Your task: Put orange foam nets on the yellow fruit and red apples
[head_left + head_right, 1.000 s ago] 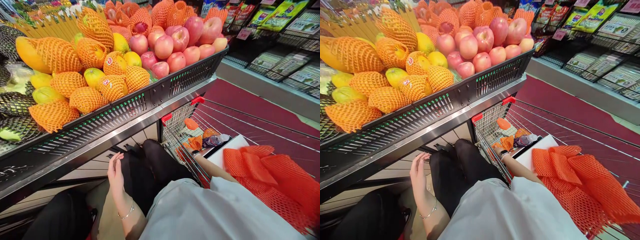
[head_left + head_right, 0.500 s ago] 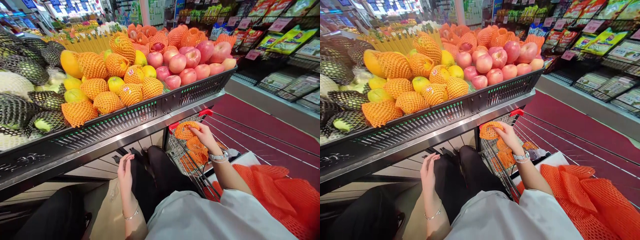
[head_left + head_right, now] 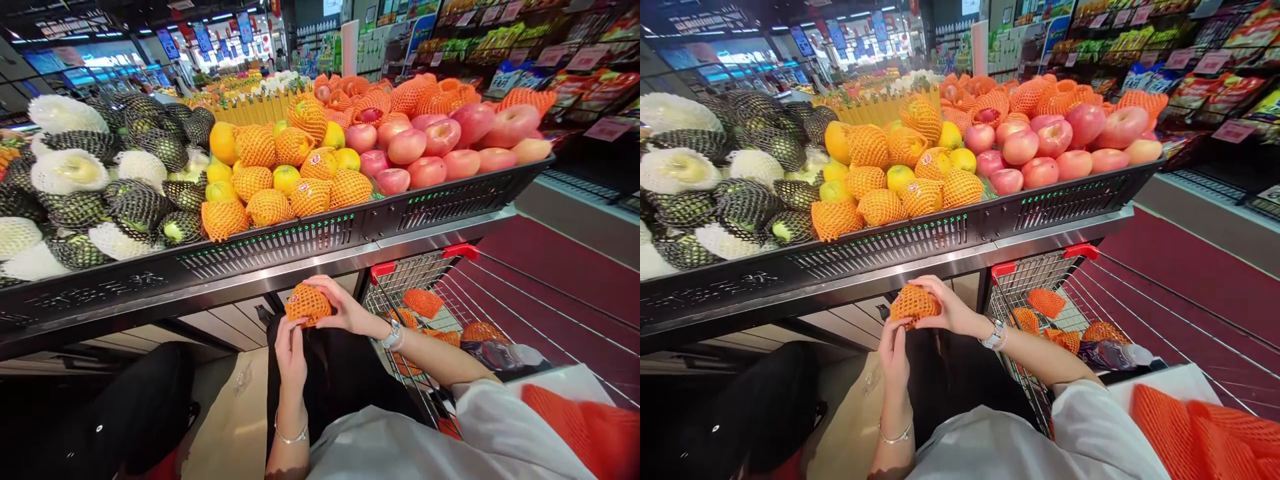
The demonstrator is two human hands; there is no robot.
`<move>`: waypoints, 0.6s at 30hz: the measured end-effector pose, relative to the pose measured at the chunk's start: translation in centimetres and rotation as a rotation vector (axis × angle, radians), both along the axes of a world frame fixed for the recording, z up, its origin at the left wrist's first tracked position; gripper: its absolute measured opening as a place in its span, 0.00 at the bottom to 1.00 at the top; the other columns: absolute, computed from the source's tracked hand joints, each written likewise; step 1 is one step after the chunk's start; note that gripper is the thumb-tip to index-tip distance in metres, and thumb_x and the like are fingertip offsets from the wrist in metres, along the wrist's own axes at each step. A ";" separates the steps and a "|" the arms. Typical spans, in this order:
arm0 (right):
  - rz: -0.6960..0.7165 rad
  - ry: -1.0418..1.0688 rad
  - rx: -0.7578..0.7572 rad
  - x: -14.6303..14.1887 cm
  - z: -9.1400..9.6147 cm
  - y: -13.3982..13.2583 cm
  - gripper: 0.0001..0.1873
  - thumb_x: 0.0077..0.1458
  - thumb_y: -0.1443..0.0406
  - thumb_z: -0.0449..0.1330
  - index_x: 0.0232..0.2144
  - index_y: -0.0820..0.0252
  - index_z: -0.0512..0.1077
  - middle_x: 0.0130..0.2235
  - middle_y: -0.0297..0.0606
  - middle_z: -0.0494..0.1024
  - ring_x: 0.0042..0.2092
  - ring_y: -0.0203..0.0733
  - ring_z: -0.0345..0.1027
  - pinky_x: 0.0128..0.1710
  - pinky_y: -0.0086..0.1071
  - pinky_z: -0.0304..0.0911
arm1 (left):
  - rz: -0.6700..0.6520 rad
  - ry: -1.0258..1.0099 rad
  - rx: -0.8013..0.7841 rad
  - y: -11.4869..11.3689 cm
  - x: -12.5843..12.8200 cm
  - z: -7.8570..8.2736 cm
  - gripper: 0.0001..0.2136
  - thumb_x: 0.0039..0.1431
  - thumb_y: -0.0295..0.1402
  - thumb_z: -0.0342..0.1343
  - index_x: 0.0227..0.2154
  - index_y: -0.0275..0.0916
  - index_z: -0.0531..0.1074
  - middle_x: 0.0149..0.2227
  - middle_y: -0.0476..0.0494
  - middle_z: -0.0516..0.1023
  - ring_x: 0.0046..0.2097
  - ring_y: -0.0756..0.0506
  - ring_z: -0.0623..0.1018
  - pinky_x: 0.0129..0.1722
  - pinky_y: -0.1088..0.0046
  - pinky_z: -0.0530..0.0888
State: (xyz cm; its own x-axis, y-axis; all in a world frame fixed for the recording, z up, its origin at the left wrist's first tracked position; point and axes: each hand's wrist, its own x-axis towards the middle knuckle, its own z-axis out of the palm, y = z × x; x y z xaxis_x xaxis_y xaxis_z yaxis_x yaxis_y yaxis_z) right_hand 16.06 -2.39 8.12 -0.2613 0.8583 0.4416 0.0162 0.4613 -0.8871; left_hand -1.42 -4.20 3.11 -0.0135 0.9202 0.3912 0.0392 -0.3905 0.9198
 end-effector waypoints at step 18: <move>0.192 0.007 -0.222 -0.8 -3.6 0.2 0.50 0.45 0.69 0.68 0.64 0.50 0.46 0.46 0.36 0.61 0.48 0.34 0.67 0.51 0.31 0.64 | 0.086 -0.105 -0.314 2.3 1.4 -1.4 0.12 0.44 0.44 0.65 0.28 0.42 0.78 0.26 0.48 0.80 0.41 0.32 0.81 0.32 0.54 0.79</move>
